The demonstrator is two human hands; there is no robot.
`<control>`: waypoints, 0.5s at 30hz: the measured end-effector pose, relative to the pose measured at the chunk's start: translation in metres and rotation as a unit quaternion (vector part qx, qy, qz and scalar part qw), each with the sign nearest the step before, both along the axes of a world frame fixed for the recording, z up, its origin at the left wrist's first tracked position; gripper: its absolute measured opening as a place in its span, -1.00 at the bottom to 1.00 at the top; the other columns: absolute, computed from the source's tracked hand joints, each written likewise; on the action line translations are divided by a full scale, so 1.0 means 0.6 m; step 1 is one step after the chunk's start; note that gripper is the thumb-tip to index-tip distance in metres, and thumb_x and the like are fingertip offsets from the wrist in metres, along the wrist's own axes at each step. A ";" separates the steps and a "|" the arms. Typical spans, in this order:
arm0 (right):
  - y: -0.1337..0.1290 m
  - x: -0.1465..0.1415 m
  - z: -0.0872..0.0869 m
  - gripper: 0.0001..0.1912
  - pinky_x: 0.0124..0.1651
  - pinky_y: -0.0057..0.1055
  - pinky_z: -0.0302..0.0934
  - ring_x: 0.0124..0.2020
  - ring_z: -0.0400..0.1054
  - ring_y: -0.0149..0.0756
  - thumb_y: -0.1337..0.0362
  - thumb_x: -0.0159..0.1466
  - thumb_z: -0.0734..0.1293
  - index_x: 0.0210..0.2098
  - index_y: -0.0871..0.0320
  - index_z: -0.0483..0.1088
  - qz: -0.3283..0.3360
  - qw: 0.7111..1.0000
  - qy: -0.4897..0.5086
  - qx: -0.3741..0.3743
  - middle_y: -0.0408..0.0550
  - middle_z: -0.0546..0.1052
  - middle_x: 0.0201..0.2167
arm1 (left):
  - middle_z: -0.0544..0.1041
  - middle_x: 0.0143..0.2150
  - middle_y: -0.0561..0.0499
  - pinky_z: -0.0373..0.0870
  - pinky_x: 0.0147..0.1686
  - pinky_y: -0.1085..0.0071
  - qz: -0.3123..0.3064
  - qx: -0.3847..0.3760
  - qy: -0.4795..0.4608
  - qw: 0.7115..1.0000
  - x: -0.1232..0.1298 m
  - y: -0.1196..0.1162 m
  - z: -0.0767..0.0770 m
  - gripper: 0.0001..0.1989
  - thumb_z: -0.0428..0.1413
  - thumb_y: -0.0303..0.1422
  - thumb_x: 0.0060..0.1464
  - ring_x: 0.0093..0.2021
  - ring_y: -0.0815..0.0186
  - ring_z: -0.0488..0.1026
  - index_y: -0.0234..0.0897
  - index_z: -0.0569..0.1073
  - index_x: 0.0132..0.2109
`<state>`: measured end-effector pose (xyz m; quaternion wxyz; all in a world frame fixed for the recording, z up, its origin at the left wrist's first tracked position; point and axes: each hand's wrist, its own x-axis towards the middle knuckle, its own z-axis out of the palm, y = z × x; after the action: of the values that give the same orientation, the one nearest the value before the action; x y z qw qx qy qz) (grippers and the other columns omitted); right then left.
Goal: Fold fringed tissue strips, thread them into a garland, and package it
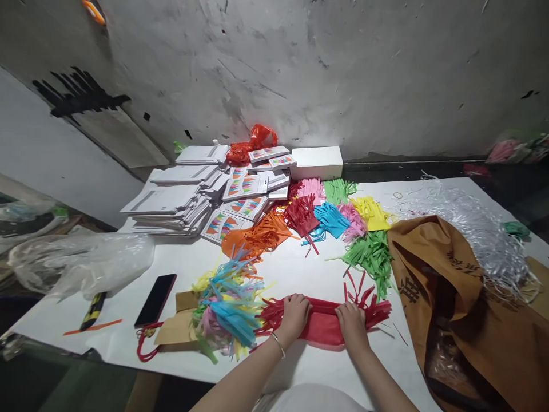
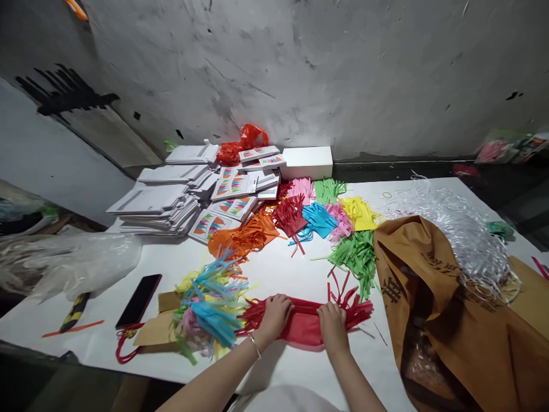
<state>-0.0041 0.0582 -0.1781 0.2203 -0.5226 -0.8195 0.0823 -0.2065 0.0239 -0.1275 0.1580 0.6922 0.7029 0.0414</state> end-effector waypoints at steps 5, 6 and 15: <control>0.013 -0.017 0.012 -0.73 -0.19 -0.15 0.04 -0.33 0.32 -0.09 0.34 0.34 0.21 -0.47 0.12 0.40 -0.047 0.997 -0.055 0.004 0.02 0.48 -0.46 | 0.55 -0.21 -0.16 0.15 -0.13 0.14 0.035 -0.032 0.026 0.999 0.005 0.030 -0.006 -0.67 -0.10 -0.31 0.32 -0.14 0.08 0.41 -0.30 0.53 -0.23; 0.014 -0.019 0.016 -0.75 -0.19 -0.13 0.04 -0.33 0.33 -0.06 0.36 0.32 0.23 -0.47 0.13 0.40 -0.051 0.997 -0.062 0.005 0.04 0.48 -0.47 | 0.56 -0.22 -0.17 0.15 -0.13 0.13 0.037 -0.036 0.030 0.998 0.006 0.035 -0.008 -0.67 -0.09 -0.31 0.31 -0.14 0.07 0.42 -0.32 0.53 -0.23; 0.005 -0.041 0.024 -0.76 0.08 -0.16 0.02 -0.16 0.33 -0.18 0.51 0.27 0.26 -0.24 0.06 0.47 0.085 0.995 -0.044 0.020 -0.06 0.52 -0.25 | 0.54 -0.27 -0.21 0.16 -0.12 0.07 0.031 -0.020 0.033 0.999 0.011 0.043 -0.001 -0.72 -0.07 -0.36 0.25 -0.17 0.02 0.42 -0.35 0.52 -0.25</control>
<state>-0.0288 0.0609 -0.1639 0.1870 -0.4498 -0.8712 0.0609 -0.1996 0.0497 -0.1280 0.1468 0.6676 0.7298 0.0093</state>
